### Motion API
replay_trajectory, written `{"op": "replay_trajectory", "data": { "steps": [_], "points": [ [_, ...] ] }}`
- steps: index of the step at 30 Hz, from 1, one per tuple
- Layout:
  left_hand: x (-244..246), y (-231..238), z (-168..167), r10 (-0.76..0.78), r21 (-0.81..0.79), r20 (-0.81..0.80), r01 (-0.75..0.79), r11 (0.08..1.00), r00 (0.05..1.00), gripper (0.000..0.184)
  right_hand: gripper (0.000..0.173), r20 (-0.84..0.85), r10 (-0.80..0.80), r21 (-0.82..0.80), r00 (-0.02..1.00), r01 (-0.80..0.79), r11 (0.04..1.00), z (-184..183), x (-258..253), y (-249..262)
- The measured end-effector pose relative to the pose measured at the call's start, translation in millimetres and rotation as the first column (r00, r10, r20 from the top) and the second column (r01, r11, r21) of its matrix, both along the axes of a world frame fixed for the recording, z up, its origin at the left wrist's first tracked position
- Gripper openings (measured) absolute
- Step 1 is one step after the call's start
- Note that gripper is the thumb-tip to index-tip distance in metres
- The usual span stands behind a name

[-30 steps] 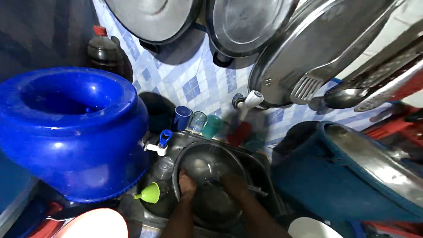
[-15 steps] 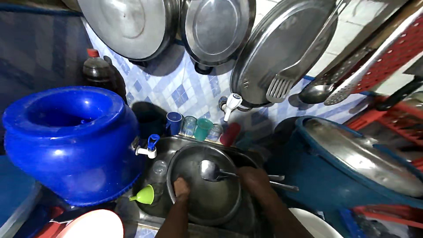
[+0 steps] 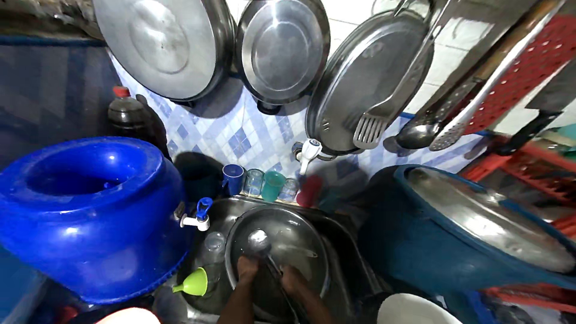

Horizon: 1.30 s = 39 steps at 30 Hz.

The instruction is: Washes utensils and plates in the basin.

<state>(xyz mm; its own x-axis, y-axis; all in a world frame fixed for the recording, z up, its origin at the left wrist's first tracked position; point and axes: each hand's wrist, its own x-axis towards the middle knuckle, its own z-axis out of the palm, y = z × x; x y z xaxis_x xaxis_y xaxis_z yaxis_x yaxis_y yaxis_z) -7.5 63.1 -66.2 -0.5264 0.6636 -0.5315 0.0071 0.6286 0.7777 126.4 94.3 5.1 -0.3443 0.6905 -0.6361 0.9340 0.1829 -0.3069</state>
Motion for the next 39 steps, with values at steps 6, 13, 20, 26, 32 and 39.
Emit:
{"op": "replay_trajectory", "data": {
  "steps": [6, 13, 20, 26, 32, 39],
  "points": [
    [15.7, 2.7, 17.2, 0.135, 0.159, -0.402, -0.076, 0.984, 0.906, 0.064, 0.044, -0.104, -0.119, 0.158, 0.987, 0.135, 0.978, 9.7, 14.5, -17.5],
    [25.8, 24.7, 35.0, 0.227, 0.56, 0.387, -0.424, 0.712, 0.894, 0.091, 0.037, -0.541, -0.317, -0.055, 0.779, 0.344, 0.937, -1.8, 35.2, -42.9],
    [35.1, 32.7, 27.3, -0.124, 0.349, 0.767, -0.247, 0.904, 0.629, 0.019, 0.038, -0.557, -0.38, -0.065, 0.739, 0.418, 0.906, -10.0, 43.9, -39.4],
    [-13.8, 33.5, -3.6, -0.055, 0.339, 0.085, 0.023, 0.94, 0.995, 0.022, 0.044, -0.254, -0.146, -0.088, 0.956, 0.127, 0.988, 18.9, 55.8, -55.6],
    [36.9, 29.2, -13.3, 0.169, 0.216, 0.361, -0.259, 0.942, 0.917, 0.029, 0.045, -0.212, -0.16, -0.018, 0.964, 0.16, 0.987, 12.8, 33.7, -36.9],
    [22.2, 19.3, -4.7, 0.153, 0.124, 0.208, -0.181, 0.976, 0.966, 0.032, 0.044, -0.27, -0.073, 0.003, 0.96, 0.077, 0.997, -1.2, 34.8, -41.5]
  ]
}}
